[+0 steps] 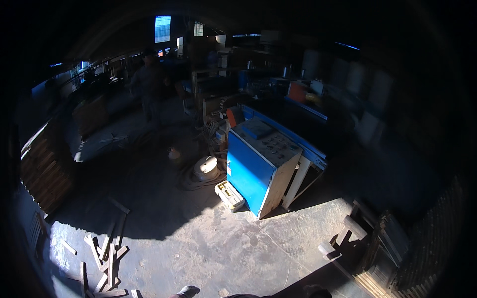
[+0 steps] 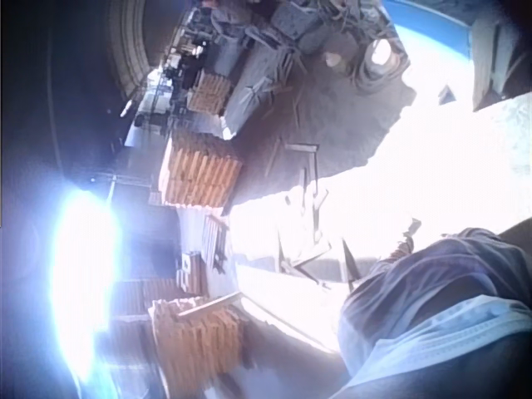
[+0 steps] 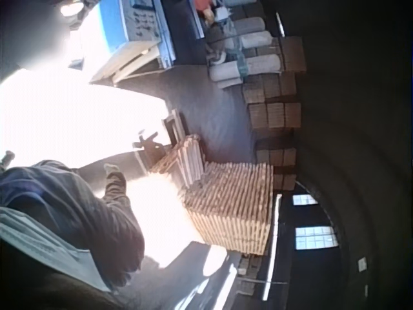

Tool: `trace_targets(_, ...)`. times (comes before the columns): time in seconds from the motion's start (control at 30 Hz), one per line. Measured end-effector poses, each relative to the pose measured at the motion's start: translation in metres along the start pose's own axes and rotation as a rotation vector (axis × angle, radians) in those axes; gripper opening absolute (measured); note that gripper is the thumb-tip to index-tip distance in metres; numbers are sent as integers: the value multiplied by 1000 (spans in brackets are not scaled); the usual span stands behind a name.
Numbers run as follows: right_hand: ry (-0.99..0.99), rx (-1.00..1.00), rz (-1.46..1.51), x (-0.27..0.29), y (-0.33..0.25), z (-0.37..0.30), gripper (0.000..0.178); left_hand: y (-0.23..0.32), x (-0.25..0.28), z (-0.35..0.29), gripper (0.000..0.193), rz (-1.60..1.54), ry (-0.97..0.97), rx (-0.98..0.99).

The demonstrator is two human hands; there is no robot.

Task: The person repeatedly picks up stacks of wooden planks from a pile and places them onto a nearby workbench. They handle the planks by hand, moving them in batches and arranging them on the bench surface.

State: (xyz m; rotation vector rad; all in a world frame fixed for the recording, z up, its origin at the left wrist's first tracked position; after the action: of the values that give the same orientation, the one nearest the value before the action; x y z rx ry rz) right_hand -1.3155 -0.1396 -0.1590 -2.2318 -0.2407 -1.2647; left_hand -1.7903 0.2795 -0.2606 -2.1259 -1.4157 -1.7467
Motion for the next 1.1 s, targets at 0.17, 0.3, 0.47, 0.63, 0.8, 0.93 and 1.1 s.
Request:
trace_targets(0.17,100,187,32,-21,1,-4,19,7,-7,3,18,242,37,-290)
trace_targets(0.3,163,220,124,-39,12,4,21,11,-12,15,19,270,-20,-316)
trace_targets(0.47,108,431,33,-51,-3,16,13,0,6,10,23,344,-142,-193)
trace_targets(0.63,275,585,-145,-68,25,24,7,6,14,11,35,-128,-93,459)
trace_targets(0.8,251,418,-163,-140,85,49,8,10,24,-4,56,-152,-86,578)
trace_targets(0.93,303,263,-173,-148,163,68,13,30,0,19,48,-164,-44,515)
trace_targets(1.1,326,289,-11,-164,136,56,14,10,24,18,34,4,0,484)
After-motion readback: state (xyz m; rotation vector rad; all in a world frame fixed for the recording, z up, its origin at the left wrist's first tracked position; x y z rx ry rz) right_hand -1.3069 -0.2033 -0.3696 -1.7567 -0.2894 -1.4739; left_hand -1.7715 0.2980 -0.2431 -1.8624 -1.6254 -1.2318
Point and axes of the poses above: each hand's wrist, its own z-axis towards the middle knuckle, its own x-axis out of the back of the hand, y = z × x, the point moved 3 cm from there along z, towards the middle knuckle, and after that the axes turned 11 degrees about y, right-handed, at the moved point
